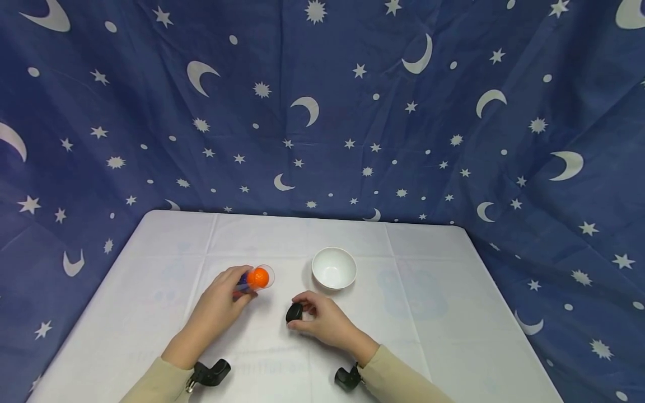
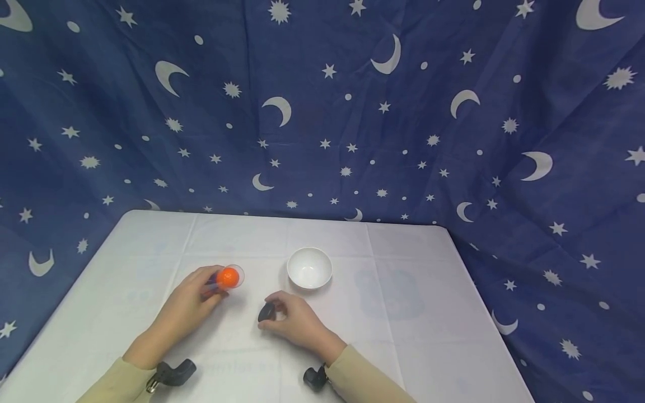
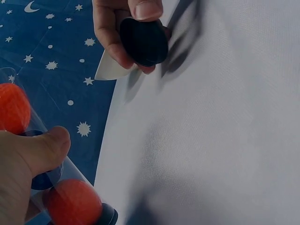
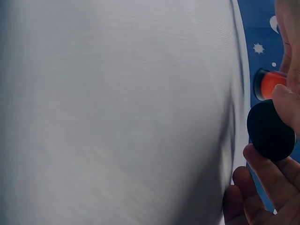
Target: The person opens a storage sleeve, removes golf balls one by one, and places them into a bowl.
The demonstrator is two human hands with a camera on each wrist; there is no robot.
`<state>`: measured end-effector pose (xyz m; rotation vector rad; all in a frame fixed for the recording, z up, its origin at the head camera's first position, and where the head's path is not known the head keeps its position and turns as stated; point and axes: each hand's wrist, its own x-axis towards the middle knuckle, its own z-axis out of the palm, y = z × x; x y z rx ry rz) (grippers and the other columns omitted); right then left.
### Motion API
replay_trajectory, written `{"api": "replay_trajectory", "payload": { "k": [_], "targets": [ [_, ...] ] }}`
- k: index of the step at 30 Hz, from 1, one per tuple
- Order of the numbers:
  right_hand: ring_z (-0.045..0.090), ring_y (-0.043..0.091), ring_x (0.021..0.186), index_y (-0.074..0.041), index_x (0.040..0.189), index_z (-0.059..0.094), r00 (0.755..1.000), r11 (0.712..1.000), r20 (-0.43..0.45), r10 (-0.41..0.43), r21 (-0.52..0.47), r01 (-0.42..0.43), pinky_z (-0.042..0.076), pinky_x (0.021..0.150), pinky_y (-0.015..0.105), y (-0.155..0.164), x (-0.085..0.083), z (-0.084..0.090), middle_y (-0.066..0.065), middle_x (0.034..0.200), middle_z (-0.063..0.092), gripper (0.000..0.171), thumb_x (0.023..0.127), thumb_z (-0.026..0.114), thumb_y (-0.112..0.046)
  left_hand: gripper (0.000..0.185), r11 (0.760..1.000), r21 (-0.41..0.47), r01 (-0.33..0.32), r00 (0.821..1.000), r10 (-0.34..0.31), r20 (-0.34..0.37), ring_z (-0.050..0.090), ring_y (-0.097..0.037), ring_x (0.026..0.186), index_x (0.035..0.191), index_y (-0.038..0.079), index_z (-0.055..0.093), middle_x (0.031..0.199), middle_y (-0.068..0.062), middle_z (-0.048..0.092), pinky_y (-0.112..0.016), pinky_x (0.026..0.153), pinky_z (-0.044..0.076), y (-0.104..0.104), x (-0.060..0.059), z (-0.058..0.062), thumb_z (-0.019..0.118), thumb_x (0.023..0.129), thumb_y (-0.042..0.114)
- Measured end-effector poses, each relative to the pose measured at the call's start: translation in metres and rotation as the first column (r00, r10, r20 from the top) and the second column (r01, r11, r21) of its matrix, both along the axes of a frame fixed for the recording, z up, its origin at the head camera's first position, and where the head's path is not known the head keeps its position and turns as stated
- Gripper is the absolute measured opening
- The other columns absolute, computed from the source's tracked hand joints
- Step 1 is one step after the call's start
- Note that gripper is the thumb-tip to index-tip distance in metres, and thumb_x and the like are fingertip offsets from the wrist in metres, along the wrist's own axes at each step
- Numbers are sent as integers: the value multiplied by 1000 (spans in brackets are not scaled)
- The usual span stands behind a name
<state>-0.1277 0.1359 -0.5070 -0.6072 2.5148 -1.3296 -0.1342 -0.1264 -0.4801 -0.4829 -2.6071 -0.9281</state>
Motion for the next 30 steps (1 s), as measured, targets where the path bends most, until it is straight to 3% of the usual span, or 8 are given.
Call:
{"api": "replay_trajectory", "payload": {
  "k": [7, 12, 18, 22, 27, 30],
  "targets": [
    [53, 9, 91, -20, 120, 63, 998, 990, -64, 27, 140, -18, 43, 80, 26, -2, 3, -5, -14, 101, 58, 51, 78, 79, -43, 55, 1000, -7, 7, 1000, -7, 8, 58, -26, 104, 122, 10, 59, 118, -7, 62, -48, 90, 47, 3, 0, -1, 84, 74, 13],
    [49, 5, 85, -20, 123, 62, 988, 952, -132, 76, 304, -32, 44, 77, 23, -1, 5, -1, -11, 98, 56, 54, 78, 80, -42, 55, 1000, -12, 2, 1000, -2, 16, 58, -27, 105, 122, 10, 59, 118, -7, 62, -49, 91, 47, 3, 1, 0, 84, 74, 14],
    [52, 3, 91, -18, 128, 60, 978, 933, -177, 114, 358, -44, 46, 83, 24, -2, 6, 2, -8, 109, 61, 59, 78, 79, -43, 55, 1000, -10, 3, 1000, -3, 20, 58, -28, 105, 122, 9, 60, 118, -8, 62, -50, 91, 47, 3, 0, 1, 85, 73, 13],
    [55, 5, 99, -15, 132, 58, 973, 942, -196, 125, 331, -54, 46, 88, 26, 0, 8, 6, -6, 117, 62, 64, 79, 77, -46, 55, 1000, -21, 3, 1000, -3, 24, 58, -27, 105, 122, 9, 60, 118, -7, 62, -49, 91, 47, 2, 1, 2, 85, 73, 14],
    [60, 16, 105, -12, 135, 56, 981, 989, -179, 77, 137, -53, 48, 90, 29, 7, 6, 22, 1, 125, 63, 66, 80, 77, -42, 57, 999, -32, 21, 1000, -21, 21, 58, -26, 107, 124, 10, 59, 119, -6, 62, -47, 93, 46, 2, 4, 4, 85, 74, 15],
    [62, 21, 105, -14, 136, 55, 984, 999, -172, 41, 29, -37, 50, 87, 29, 11, 1, 30, 2, 123, 63, 65, 81, 77, -40, 56, 999, -33, 33, 999, -32, 24, 58, -27, 108, 124, 9, 60, 120, -7, 61, -47, 93, 46, 4, 6, 5, 84, 74, 14]
  ]
}}
